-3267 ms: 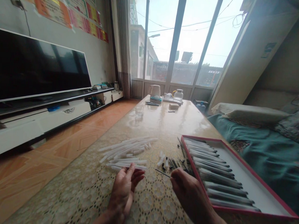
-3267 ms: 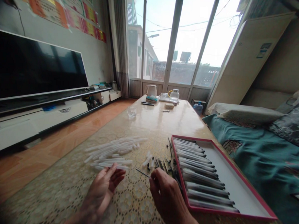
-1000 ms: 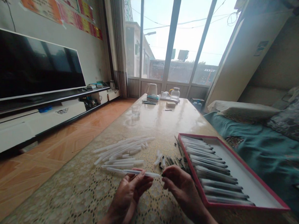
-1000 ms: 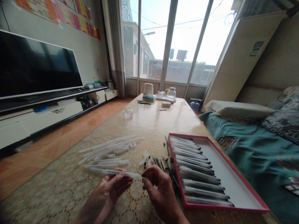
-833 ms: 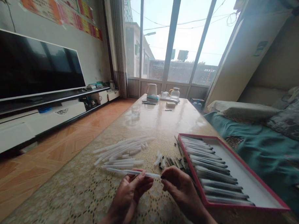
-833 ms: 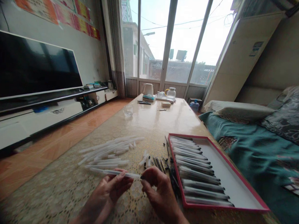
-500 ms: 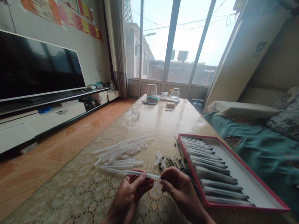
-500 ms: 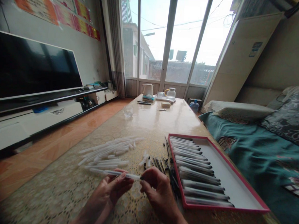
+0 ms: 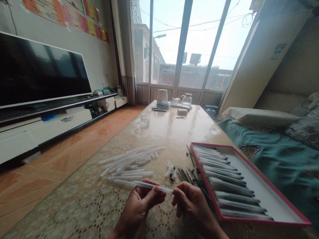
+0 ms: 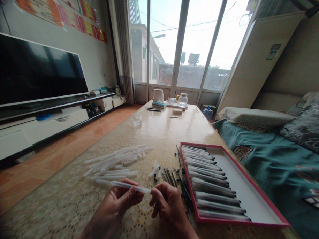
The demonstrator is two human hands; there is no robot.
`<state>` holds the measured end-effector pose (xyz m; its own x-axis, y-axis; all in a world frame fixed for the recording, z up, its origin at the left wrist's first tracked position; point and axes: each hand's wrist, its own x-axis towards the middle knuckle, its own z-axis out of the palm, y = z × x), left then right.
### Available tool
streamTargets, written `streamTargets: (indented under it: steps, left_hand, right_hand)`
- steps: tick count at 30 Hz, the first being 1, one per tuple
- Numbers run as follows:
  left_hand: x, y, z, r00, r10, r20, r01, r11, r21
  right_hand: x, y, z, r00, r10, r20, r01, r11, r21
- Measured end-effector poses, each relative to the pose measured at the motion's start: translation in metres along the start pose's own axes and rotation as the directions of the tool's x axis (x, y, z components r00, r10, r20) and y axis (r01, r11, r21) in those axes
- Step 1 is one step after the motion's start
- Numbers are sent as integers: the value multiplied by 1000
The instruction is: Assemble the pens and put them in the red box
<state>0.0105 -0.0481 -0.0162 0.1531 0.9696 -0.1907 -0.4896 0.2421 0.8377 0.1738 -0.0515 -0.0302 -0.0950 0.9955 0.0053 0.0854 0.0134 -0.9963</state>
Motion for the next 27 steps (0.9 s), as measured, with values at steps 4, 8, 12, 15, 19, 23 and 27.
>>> streamTargets:
  steps: [4,8,12,15,19,23,27]
  left_hand:
    - [-1,-2,1,1000,-24,-20,23,999,-28]
    - [1,-2,0,996,-56,-64,51,996,-78]
    - [2,0,-1,995,-62,-80,55,995,-89]
    - [1,1,0,996,-71,-59,65,993,-95]
    - [1,1,1,995,-76,-64,69,992,-107]
    - [2,1,2,995,-64,-82,55,993,-103]
    - [2,2,2,994,-73,-80,65,993,-96]
  right_hand:
    - [-2,5,-2,1000,-7,-10,7,998,-62]
    - [-4,0,-3,995,-101,23,103,985,-140]
    - [-5,-2,-3,991,-127,49,134,970,-203]
    - [-3,0,-3,985,-157,69,170,945,-279]
    - [-4,0,-3,979,-194,64,204,905,-374]
    - [-5,-4,-3,981,-179,81,196,889,-413]
    - [-4,-2,-3,973,-204,108,231,867,-442]
